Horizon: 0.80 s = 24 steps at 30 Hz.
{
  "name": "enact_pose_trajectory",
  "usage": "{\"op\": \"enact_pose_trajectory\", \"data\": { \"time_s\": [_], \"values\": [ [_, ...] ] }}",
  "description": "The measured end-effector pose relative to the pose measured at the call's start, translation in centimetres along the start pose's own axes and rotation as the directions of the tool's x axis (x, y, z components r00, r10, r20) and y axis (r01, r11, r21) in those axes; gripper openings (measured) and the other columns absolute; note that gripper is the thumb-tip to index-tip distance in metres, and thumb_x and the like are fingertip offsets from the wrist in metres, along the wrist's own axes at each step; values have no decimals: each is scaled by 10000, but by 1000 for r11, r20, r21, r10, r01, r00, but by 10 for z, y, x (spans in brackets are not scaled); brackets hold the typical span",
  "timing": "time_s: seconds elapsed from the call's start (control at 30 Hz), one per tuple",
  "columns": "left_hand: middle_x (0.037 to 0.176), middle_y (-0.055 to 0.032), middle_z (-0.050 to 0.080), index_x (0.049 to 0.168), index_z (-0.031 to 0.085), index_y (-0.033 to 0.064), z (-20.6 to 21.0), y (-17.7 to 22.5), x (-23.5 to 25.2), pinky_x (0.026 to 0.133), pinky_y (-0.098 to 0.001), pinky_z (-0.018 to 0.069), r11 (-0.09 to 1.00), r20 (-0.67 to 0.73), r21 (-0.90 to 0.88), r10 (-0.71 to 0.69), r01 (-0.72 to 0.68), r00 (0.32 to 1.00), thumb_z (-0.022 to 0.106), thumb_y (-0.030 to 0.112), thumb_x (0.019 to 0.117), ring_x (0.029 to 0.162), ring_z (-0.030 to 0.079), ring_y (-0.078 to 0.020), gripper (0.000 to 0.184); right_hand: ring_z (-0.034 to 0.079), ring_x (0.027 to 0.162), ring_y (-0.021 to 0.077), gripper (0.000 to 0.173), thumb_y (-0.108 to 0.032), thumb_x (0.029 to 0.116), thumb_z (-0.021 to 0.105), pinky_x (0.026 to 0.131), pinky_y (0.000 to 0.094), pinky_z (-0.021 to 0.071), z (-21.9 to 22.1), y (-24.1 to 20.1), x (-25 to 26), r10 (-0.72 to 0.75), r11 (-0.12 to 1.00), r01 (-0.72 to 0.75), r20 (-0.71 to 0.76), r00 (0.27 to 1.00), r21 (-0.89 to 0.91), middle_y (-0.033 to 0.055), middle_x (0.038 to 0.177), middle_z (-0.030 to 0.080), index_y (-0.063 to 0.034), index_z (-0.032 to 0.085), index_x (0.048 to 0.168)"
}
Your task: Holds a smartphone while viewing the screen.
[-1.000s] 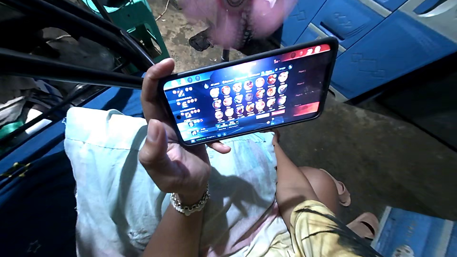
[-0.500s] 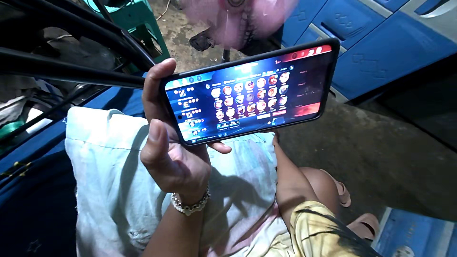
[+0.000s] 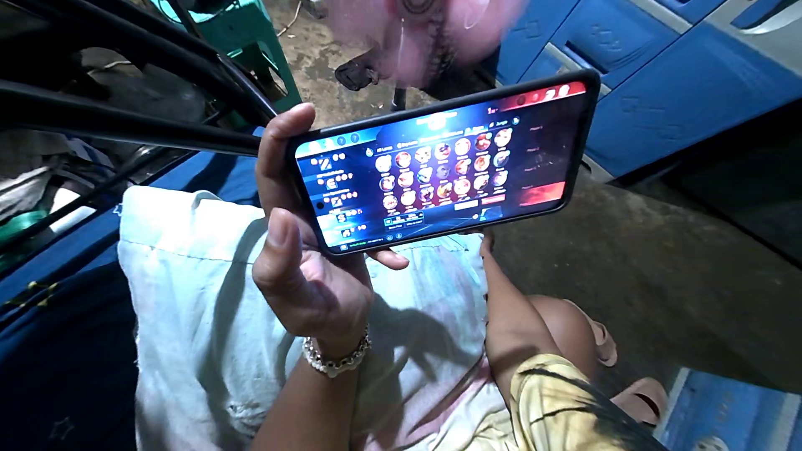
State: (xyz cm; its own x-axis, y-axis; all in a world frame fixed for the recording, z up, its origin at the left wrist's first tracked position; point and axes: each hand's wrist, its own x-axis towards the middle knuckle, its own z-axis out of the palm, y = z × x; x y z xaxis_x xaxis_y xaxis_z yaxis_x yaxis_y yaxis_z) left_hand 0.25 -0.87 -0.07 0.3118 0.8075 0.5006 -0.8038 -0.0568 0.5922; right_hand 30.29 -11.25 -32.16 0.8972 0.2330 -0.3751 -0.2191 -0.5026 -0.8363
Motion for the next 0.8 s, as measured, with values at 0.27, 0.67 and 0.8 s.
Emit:
{"op": "enact_pose_trajectory", "data": {
  "time_s": [0.27, 0.67, 0.8],
  "values": [
    [1324, -86, 548, 1428, 427, 102, -1, -1, 0, 525, -302, 614, 1000, 3, -4, 4, -4, 1000, 492, 353, 986, 969, 693, -161, 512, 543, 1277, 268, 382, 33, 1004, 521, 1069, 401, 422, -3, -7, 4, 87, 991, -77, 89, 992, -114, 197, 1395, 571, 20, 542, 1385],
    [1335, -95, 544, 1437, 420, 95, -1, -1, 0, 535, -301, 612, 1000, -1, -13, 3, -3, 1000, 477, 352, 989, 989, 687, -170, 520, 602, 1206, 276, 346, 29, 975, 550, 1032, 397, 462, 3, 5, 3, -37, 992, 32, -39, 999, -122, 203, 1305, 635, 32, 601, 1317],
    [1337, -87, 533, 1445, 409, 106, -1, 0, -1, 521, -295, 610, 1000, 9, -2, -4, 4, 1000, 473, 362, 993, 979, 688, -161, 523, 596, 1171, 262, 314, -1, 1012, 520, 1023, 382, 469, 3, 22, 13, -102, 989, 102, 7, 995, -106, 230, 1262, 627, 60, 576, 1315]
  ]
}}
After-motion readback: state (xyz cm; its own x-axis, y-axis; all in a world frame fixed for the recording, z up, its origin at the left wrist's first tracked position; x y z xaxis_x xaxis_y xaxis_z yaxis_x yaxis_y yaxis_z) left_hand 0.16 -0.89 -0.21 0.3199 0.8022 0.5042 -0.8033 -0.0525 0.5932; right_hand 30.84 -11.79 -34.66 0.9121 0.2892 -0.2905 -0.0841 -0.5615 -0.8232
